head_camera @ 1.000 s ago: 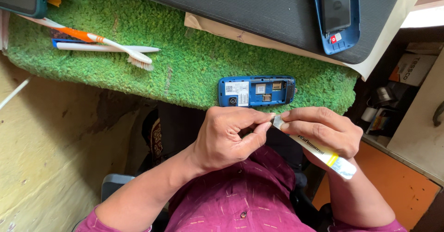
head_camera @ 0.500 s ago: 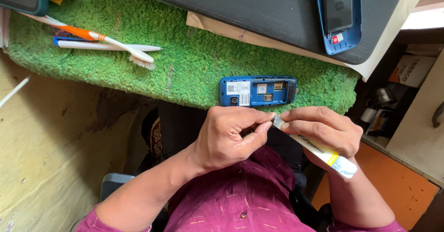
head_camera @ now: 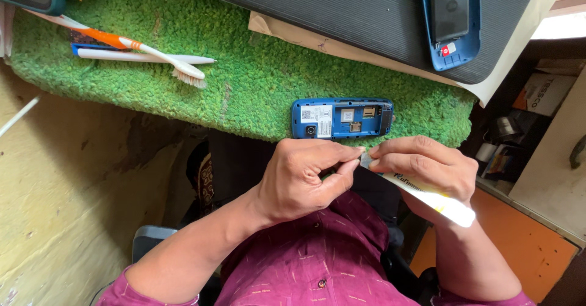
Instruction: The person repairs a small blue feature phone at a workbench. They unscrew the back cover with a screwdriver, open the phone, handle the battery and internal components, apply something from a small tube, then reattach the cover and press the phone together by hand.
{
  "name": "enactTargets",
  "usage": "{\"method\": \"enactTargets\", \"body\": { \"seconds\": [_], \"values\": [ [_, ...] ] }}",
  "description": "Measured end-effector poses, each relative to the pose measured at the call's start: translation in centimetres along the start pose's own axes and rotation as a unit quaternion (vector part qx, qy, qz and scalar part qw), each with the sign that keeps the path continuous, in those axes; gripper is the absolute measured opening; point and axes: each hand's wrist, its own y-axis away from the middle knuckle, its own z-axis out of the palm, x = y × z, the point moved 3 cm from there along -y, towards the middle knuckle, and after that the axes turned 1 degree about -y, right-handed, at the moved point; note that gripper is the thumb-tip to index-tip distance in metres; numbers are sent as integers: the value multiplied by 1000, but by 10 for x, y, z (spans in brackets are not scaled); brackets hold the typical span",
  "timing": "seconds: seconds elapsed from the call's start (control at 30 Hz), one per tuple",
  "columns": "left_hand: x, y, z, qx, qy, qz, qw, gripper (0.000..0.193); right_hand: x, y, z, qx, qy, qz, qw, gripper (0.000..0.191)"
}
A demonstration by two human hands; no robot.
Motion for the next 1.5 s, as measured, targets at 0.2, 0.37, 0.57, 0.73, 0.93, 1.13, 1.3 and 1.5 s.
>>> {"method": "enactTargets", "body": {
  "seconds": [0.2,0.37,0.57,0.73,0.93,1.13,1.3,1.5],
  "values": [
    [1,0,-1,-12,12,-1,1000,16,0,3,2,32,25,1,999,14],
    [0,0,1,1,23,-23,999,13,1,5,-1,28,-5,-4,1000,12],
    [0,-1,1,0,26,-36,999,12,2,6,-2,27,-4,-12,1000,11],
    [1,-1,2,3,24,-38,999,12,3,5,-1,28,-8,-22,999,10],
    [3,0,3,10,25,-31,999,13,3,7,-1,30,1,-27,999,13],
    [3,-1,4,10,27,-34,999,14,3,8,-1,31,3,-51,998,18],
    [1,0,4,10,41,-34,999,15,4,6,0,45,7,-84,995,18],
    [-4,2,5,5,48,-55,997,17,4,6,-2,32,14,-57,998,21]
  ]
}}
